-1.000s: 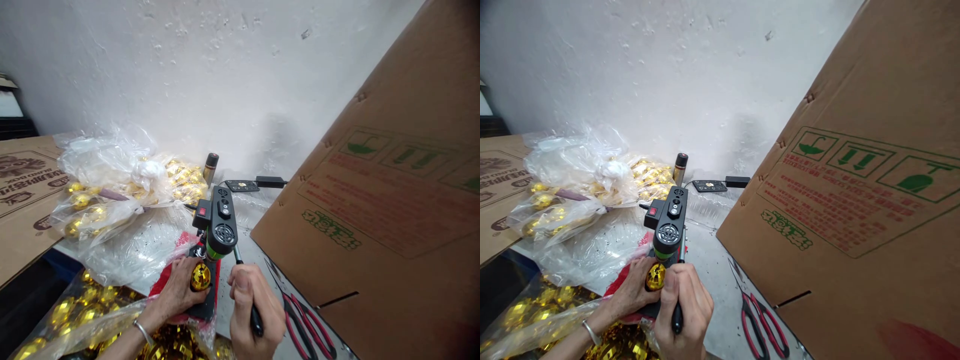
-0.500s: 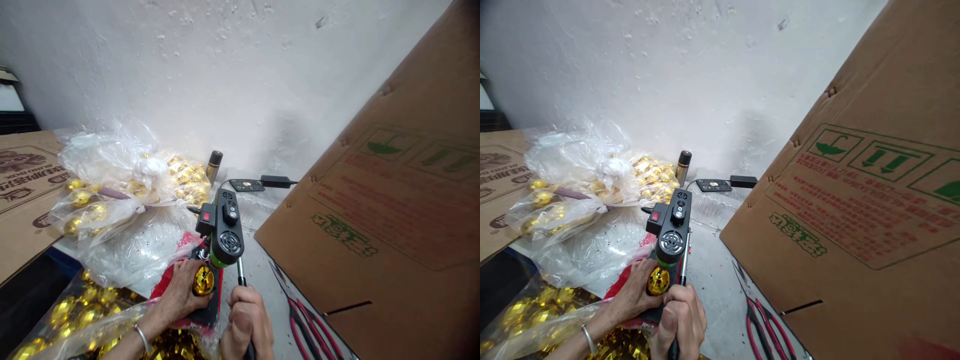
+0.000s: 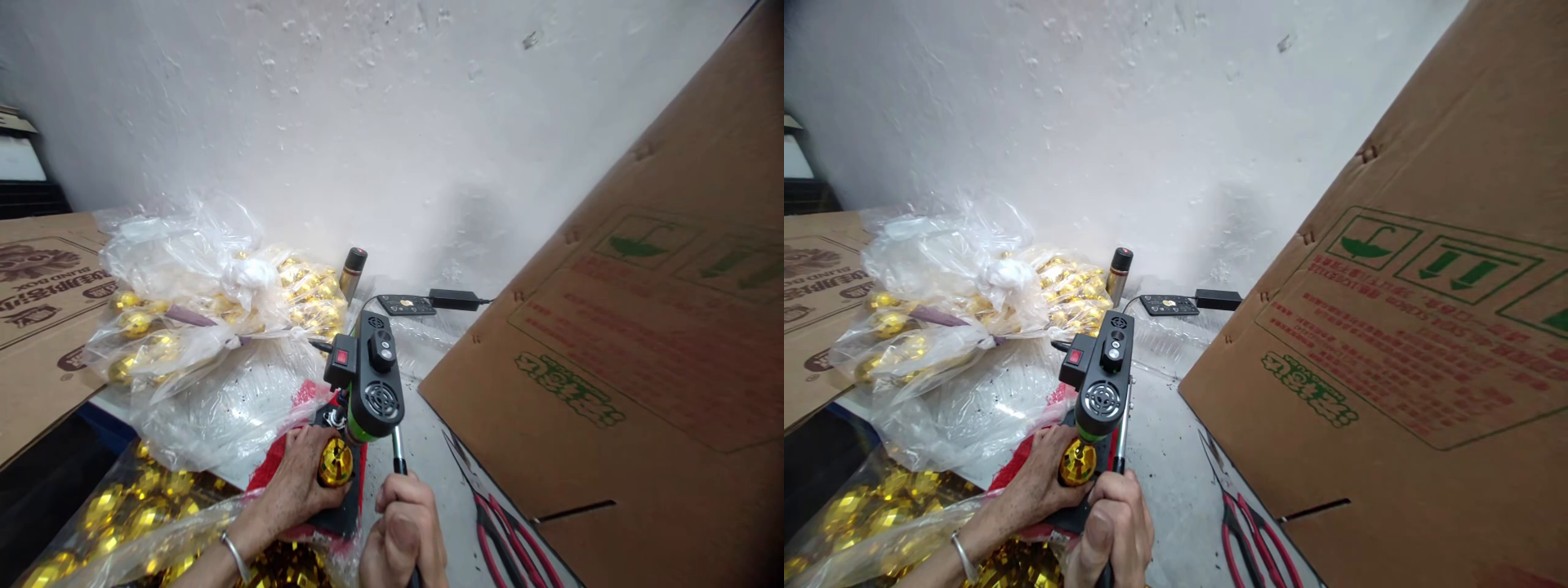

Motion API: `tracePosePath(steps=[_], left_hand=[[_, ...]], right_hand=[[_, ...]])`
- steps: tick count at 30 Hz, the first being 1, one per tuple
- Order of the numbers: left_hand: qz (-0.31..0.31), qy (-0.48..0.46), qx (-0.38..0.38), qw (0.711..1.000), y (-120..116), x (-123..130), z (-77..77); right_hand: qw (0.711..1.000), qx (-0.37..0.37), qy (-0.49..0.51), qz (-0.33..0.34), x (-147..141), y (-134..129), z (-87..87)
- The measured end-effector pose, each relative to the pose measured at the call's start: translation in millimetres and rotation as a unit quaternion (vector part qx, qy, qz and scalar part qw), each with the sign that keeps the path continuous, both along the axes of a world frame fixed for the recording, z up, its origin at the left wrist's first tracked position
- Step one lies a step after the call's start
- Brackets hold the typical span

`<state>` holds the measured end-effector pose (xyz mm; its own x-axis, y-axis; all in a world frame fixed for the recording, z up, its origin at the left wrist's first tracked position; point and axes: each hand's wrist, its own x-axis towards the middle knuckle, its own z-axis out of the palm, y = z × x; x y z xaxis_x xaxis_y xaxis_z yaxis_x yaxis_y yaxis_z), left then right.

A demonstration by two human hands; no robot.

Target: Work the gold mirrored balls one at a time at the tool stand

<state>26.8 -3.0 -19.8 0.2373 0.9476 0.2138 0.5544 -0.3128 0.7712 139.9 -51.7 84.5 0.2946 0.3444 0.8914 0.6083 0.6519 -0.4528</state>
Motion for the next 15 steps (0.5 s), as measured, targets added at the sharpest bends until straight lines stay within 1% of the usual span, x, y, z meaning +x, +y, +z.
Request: tracePosePath(steps=[7, 10, 13, 15], left_hand=[[-0.001, 0.003, -0.006, 1.000, 0.9, 0.3, -0.3], [-0.004, -0.003, -0.006, 1.000, 0.5, 0.4, 0.7], [0.000, -0.003, -0.009, 1.000, 0.5, 1.1, 1.9], [0.001, 0.002, -0.008, 1.000, 0.7, 1.7, 3.4]], right_hand=[[0.999, 0.020, 0.029, -0.007, -5.7, 4.4, 1.1], [0.999, 0.033, 0.035, -0.009, -5.6, 5.4, -3.0], [0.998, 0.027, 0.048, 0.000, -4.9, 7.3, -9.3], [0.997, 0.043, 0.057, 0.009, -5.2, 10.0, -12.9]])
